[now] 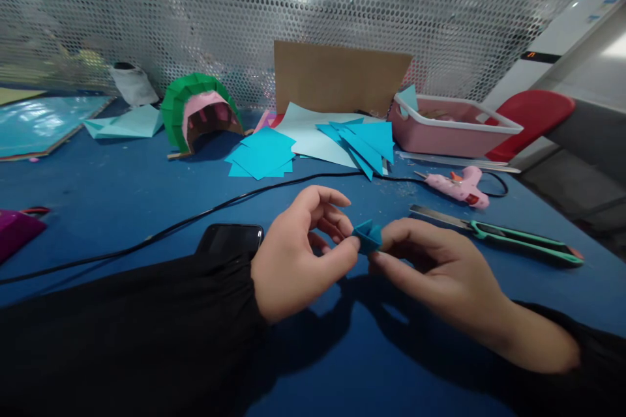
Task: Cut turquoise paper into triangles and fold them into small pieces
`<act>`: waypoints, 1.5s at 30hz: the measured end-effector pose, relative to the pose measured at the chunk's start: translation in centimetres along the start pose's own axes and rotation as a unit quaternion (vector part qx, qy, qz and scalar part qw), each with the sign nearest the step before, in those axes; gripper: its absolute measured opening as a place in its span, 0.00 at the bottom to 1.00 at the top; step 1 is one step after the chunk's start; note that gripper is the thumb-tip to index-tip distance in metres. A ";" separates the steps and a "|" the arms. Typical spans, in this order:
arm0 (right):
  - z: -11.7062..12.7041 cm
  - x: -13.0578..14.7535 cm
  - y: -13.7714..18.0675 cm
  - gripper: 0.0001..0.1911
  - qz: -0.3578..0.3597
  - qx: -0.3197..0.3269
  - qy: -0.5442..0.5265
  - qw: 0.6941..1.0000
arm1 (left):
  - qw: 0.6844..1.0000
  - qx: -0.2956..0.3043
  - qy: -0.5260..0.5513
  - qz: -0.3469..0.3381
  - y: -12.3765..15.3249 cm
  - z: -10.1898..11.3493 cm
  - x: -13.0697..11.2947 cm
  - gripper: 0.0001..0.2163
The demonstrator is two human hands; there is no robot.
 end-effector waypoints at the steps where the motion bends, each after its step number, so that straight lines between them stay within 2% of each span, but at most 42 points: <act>1: -0.2 -0.1 0.1 0.06 -0.007 0.016 0.001 1.000 | 1.000 0.004 0.015 0.007 0.0 0.0 0.1 0.14; 4: -0.4 -0.6 0.2 0.08 -0.040 0.036 -0.029 0.998 | 0.997 0.037 0.056 0.033 -0.1 -0.2 0.3 0.13; 8: 0.0 -1.0 0.1 0.08 -0.061 0.018 -0.052 0.997 | 0.993 0.076 0.067 0.067 -0.3 -0.5 1.0 0.08; 12: -0.2 -1.0 0.1 0.07 -0.055 0.012 -0.072 0.996 | 0.993 0.047 0.076 0.081 -0.6 -0.1 1.3 0.09; 16: 0.3 -1.1 0.1 0.11 -0.040 -0.025 -0.110 0.993 | 0.995 0.024 0.056 0.074 -0.6 0.1 1.0 0.08; 20: 0.8 -0.9 0.1 0.04 -0.013 -0.040 -0.078 0.996 | 0.998 0.019 0.024 0.057 -0.4 0.3 0.6 0.06; 25: 0.8 -0.2 -0.1 0.05 0.031 -0.033 -0.030 0.999 | 0.998 0.034 0.004 0.048 -0.5 0.0 0.5 0.05; 31: 0.9 -0.1 -0.4 0.03 0.044 -0.046 0.018 0.998 | 0.998 0.045 -0.034 0.039 -0.6 0.0 0.8 0.03; 37: 1.1 0.5 -0.5 0.09 0.089 -0.056 0.026 0.994 | 0.998 0.044 -0.050 0.009 -0.5 0.0 0.6 0.02; 41: 1.1 -0.1 -0.4 0.05 0.045 -0.067 0.008 0.997 | 0.998 0.042 -0.036 -0.005 -0.4 0.0 0.5 0.02; 43: 1.1 -0.6 -0.3 0.02 0.013 -0.076 -0.006 0.997 | 0.999 0.049 -0.021 0.009 -0.3 -0.1 0.7 0.02; 45: 1.1 -0.5 -0.3 0.03 0.018 -0.065 -0.011 0.998 | 0.997 0.061 0.009 0.036 -0.2 -0.3 1.0 0.02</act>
Point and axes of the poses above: each hand's wrist, its own y-axis away from the middle knuckle, its own z-axis out of the back of the hand, x = y × z, the point moved 7 cm from there along -y, towards the middle knuckle, and after that the axes turned 10 degrees about -x, right-handed, at the moved point
